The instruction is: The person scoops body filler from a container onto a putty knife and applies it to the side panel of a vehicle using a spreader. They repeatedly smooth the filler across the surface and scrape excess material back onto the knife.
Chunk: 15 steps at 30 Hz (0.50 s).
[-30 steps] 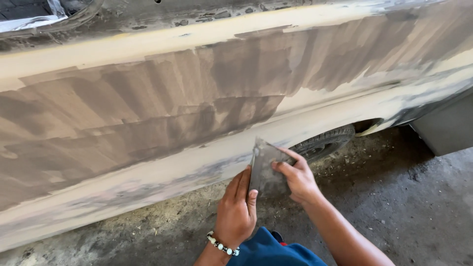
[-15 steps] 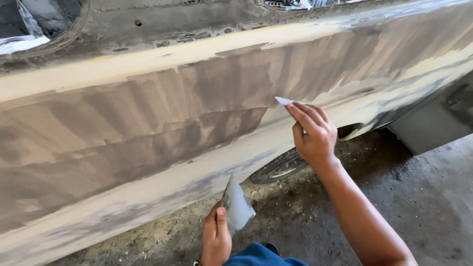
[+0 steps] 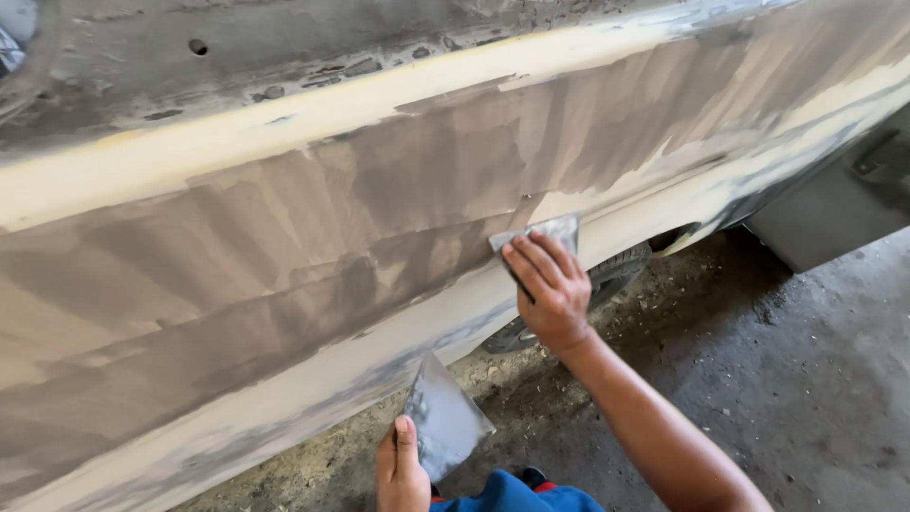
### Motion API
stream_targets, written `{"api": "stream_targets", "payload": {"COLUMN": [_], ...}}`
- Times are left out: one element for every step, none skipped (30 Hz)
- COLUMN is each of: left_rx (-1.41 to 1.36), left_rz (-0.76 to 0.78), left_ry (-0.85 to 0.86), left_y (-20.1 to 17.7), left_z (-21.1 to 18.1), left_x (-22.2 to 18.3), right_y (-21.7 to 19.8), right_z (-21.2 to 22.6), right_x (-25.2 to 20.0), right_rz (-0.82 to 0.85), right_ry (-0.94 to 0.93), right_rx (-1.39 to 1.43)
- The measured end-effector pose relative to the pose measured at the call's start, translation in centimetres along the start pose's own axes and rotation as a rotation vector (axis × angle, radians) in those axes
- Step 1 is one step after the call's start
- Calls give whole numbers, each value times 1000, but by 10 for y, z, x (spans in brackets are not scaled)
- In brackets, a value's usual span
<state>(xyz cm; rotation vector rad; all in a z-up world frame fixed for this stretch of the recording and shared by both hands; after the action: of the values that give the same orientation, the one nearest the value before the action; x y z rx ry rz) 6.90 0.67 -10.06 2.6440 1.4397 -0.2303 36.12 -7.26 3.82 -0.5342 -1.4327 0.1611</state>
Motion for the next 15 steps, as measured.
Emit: {"api": "stream_targets", "payload": {"left_rx": [-6, -5, 12, 34, 40, 28, 16, 20, -31, -87, -88, -119, -150, -148, -166], "left_rz": [-7, -2, 2, 5, 9, 32, 54, 63, 78, 93, 100, 98, 96, 98, 50], "left_ry": [-22, -19, -28, -41, -40, -53, -65, -67, -82, -87, -79, -60, -40, -43, -71], "left_y": [-3, -5, -6, -9, -9, -9, -9, -7, -6, -3, 0, 2, 3, 3, 1], "left_z": [8, 12, 16, 19, 12, 5, -2, -4, -7, -11, -13, -15, -17, -7, 6], "left_x": [3, 10, 15, 19, 21, 22, 22, 21, 19, 22, 24, 26, 28, 28, 29], "right_y": [6, 3, 0, -4, -2, -1, -2, 6, 13, 22, 9, 1, -7, -2, 0], "right_z": [4, 12, 19, 28, 29, 31, 33, 30, 29, 26, 33, 38, 44, 37, 28], "right_x": [-12, -8, -4, -2, -1, -1, -2, -16, -29, -38, -32, -27, -22, -31, -39], "right_rz": [0, -4, -4, -3, -6, -16, -26, -26, -26, -34, -42, 36, 114, 116, 55], "right_ry": [8, 10, 49, 93, 99, 108, 116, 123, 103, 74, 72, 112, 151, 155, 176], "right_rx": [-6, -11, -11, -9, -12, -11, -10, -17, 4, 25, 17, 76, 134, 133, 168]}}
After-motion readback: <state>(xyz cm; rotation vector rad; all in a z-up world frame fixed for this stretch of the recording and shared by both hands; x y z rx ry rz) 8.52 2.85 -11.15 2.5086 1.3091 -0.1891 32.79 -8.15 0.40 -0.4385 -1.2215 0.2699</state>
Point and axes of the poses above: each hand's wrist, its own x-axis towards the middle knuckle, its own y-axis out of the palm, z = x × y, the point moved 4 cm from there along x, towards the middle knuckle, and after that the axes turned 3 degrees about x, right-handed, at the moved point
